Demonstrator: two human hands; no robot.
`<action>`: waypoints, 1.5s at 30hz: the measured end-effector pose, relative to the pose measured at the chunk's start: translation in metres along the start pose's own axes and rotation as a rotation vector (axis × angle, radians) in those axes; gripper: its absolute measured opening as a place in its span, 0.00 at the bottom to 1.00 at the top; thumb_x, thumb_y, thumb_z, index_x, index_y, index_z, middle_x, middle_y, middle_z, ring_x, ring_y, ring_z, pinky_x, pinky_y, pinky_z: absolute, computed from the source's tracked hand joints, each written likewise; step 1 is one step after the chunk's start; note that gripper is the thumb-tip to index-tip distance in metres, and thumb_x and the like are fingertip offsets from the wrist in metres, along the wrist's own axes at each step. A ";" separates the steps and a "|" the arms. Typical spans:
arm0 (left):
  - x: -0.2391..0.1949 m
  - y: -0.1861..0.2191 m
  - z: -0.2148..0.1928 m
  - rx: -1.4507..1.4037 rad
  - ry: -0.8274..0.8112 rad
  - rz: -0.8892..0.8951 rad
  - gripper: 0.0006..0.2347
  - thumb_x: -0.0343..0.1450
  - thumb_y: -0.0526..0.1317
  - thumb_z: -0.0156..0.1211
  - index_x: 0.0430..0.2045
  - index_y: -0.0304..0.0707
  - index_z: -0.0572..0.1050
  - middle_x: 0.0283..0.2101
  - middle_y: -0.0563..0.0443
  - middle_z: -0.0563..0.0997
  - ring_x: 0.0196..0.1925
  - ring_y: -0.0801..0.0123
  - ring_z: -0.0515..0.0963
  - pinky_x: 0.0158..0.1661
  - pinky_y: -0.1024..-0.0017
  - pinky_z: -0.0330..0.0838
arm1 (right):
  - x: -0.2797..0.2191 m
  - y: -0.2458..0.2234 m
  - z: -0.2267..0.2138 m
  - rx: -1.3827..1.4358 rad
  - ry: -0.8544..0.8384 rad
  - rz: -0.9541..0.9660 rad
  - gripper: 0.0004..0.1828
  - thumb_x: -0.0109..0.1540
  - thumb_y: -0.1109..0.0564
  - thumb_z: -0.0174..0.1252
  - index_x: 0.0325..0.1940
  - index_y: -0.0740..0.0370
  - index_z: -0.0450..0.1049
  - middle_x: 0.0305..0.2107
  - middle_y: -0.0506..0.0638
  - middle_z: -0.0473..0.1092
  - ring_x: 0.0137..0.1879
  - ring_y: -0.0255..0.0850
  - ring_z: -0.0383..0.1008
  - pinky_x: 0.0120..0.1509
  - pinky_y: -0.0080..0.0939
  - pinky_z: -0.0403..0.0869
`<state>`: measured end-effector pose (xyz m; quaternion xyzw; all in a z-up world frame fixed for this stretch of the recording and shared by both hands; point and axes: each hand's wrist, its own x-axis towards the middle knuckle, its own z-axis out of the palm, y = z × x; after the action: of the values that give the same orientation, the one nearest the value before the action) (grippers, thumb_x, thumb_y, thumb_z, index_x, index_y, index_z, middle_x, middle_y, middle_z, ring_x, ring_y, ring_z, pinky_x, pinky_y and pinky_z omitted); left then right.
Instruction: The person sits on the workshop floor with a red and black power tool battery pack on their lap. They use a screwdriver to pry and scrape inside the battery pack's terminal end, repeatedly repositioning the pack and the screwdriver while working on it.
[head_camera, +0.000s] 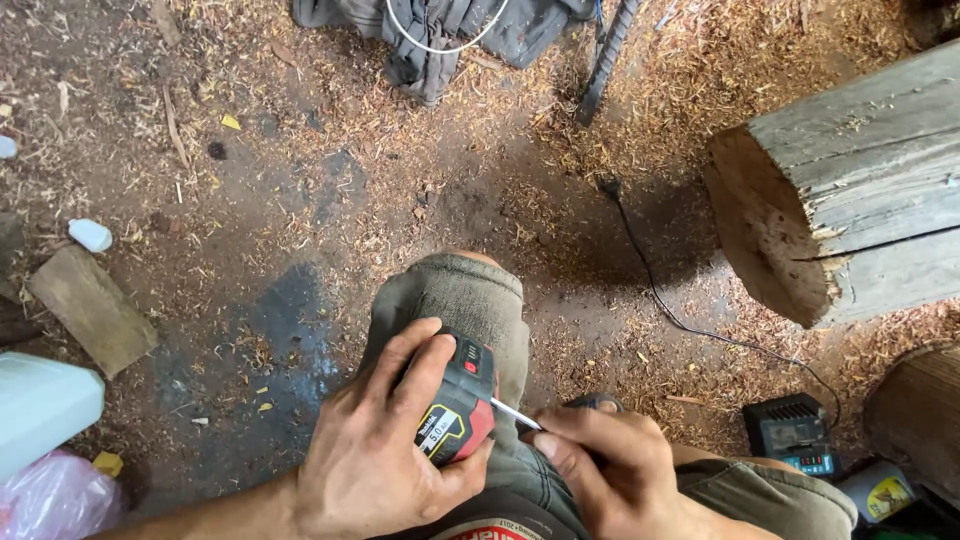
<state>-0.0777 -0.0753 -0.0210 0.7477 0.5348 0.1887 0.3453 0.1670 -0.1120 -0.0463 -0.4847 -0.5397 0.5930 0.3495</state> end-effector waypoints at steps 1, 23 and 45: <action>0.001 0.000 0.000 0.001 -0.002 0.004 0.36 0.57 0.46 0.75 0.56 0.27 0.66 0.59 0.29 0.71 0.45 0.37 0.83 0.42 0.52 0.80 | 0.003 0.000 -0.001 0.000 0.004 -0.001 0.07 0.64 0.65 0.61 0.45 0.71 0.78 0.27 0.52 0.79 0.31 0.37 0.81 0.33 0.41 0.77; 0.024 0.003 -0.014 0.079 -0.169 0.242 0.22 0.63 0.46 0.67 0.47 0.32 0.76 0.58 0.31 0.71 0.67 0.34 0.64 0.59 0.45 0.66 | -0.009 0.015 -0.005 0.514 -0.109 0.476 0.14 0.66 0.65 0.59 0.54 0.75 0.80 0.29 0.52 0.73 0.30 0.35 0.69 0.32 0.38 0.67; 0.039 0.010 -0.002 0.262 -0.194 0.520 0.16 0.65 0.39 0.61 0.43 0.27 0.76 0.46 0.32 0.77 0.52 0.41 0.75 0.57 0.46 0.67 | 0.032 -0.035 -0.038 -0.519 -0.177 -0.295 0.12 0.61 0.58 0.60 0.46 0.66 0.77 0.28 0.53 0.73 0.31 0.49 0.74 0.37 0.46 0.70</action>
<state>-0.0583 -0.0402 -0.0162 0.9123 0.3100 0.1275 0.2355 0.1904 -0.0646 -0.0161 -0.4207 -0.7660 0.4180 0.2481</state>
